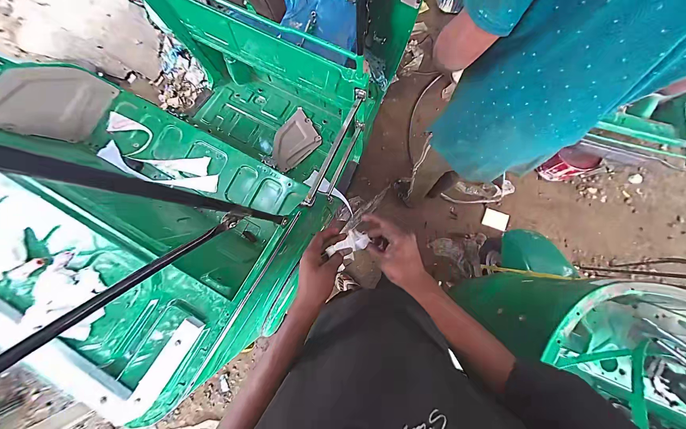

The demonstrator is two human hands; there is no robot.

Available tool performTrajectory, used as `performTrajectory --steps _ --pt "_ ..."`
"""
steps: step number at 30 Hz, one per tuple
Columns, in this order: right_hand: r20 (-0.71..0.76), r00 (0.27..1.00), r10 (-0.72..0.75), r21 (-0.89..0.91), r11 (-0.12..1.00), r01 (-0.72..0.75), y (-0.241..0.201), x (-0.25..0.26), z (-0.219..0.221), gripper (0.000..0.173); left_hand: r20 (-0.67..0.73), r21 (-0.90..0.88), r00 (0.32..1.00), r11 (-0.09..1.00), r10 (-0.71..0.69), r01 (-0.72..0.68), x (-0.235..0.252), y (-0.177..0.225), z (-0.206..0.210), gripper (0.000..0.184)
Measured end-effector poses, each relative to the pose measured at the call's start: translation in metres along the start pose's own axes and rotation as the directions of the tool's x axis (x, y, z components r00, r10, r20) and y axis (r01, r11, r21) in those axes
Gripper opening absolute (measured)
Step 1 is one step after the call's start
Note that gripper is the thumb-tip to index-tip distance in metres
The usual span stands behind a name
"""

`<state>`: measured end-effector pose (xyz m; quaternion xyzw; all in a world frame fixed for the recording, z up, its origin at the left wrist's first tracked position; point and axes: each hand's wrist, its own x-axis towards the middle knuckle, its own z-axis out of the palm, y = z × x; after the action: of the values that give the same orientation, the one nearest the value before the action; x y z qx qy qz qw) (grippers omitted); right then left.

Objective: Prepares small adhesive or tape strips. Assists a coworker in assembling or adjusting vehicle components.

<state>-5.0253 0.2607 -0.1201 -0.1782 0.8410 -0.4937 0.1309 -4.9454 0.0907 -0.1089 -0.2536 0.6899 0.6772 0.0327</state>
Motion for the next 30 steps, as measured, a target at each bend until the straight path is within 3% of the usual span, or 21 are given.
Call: performTrajectory --steps 5,10,13,15,16,18,20,21,22,23,25,27,28,30 --pt "0.107 0.99 -0.087 0.072 0.994 0.08 -0.034 -0.026 0.049 0.052 -0.039 -0.194 0.998 0.98 0.046 -0.053 -0.028 -0.01 -0.033 0.046" --pt "0.194 0.962 -0.193 -0.032 0.979 0.203 -0.052 -0.034 0.066 0.058 -0.072 -0.423 0.997 0.905 0.014 -0.043 -0.048 -0.005 -0.052 0.047" --pt "0.285 0.912 -0.296 -0.076 0.941 0.33 -0.064 -0.035 0.066 0.063 -0.127 -0.417 0.99 0.903 0.058 -0.106 -0.052 -0.004 -0.055 0.037" --pt "0.403 0.866 -0.295 0.03 0.95 0.31 -0.073 -0.031 0.053 0.072 -0.204 -0.388 0.977 0.911 0.063 -0.14 -0.05 -0.005 -0.058 0.043" --pt "0.386 0.868 -0.313 0.136 0.95 0.282 -0.07 -0.026 0.046 0.07 -0.235 -0.392 0.971 0.909 0.052 -0.143 -0.049 -0.004 -0.06 0.046" --pt "0.249 0.925 -0.286 0.363 0.913 0.185 -0.052 -0.014 0.032 0.056 -0.274 -0.432 0.961 0.888 0.038 -0.159 -0.048 0.002 -0.061 0.051" --pt "0.218 0.971 -0.093 0.525 0.85 -0.036 -0.025 0.006 0.024 0.042 -0.285 -0.484 0.957 0.855 0.051 -0.189 -0.048 0.013 -0.06 0.053" --pt "0.321 0.946 0.045 0.566 0.792 -0.23 -0.012 0.014 0.024 0.036 -0.279 -0.521 0.958 0.829 0.06 -0.204 -0.049 0.019 -0.057 0.054" --pt "0.487 0.858 0.163 0.549 0.707 -0.445 -0.003 0.02 0.024 0.035 -0.266 -0.56 0.961 0.799 0.076 -0.218 -0.051 0.024 -0.052 0.054" --pt "0.651 0.723 0.232 0.484 0.606 -0.631 0.001 0.025 0.027 0.044 -0.246 -0.594 0.964 0.771 0.097 -0.23 -0.05 0.029 -0.047 0.055" --pt "0.859 0.474 0.192 0.364 0.423 -0.83 -0.007 0.028 0.036 0.075 -0.194 -0.634 0.971 0.738 0.139 -0.232 -0.047 0.037 -0.036 0.055" --pt "0.931 0.363 -0.033 0.358 0.275 -0.892 -0.016 0.031 0.042 0.083 -0.149 -0.627 0.973 0.744 0.177 -0.231 -0.044 0.043 -0.026 0.056" --pt "0.92 0.369 -0.136 0.39 0.199 -0.899 -0.019 0.033 0.043 0.076 -0.14 -0.603 0.972 0.763 0.189 -0.235 -0.043 0.045 -0.023 0.056" --pt "0.859 0.481 -0.174 0.499 0.077 -0.863 -0.021 0.045 0.046 0.038 -0.169 -0.515 0.962 0.813 0.216 -0.273 -0.043 0.047 -0.02 0.056"
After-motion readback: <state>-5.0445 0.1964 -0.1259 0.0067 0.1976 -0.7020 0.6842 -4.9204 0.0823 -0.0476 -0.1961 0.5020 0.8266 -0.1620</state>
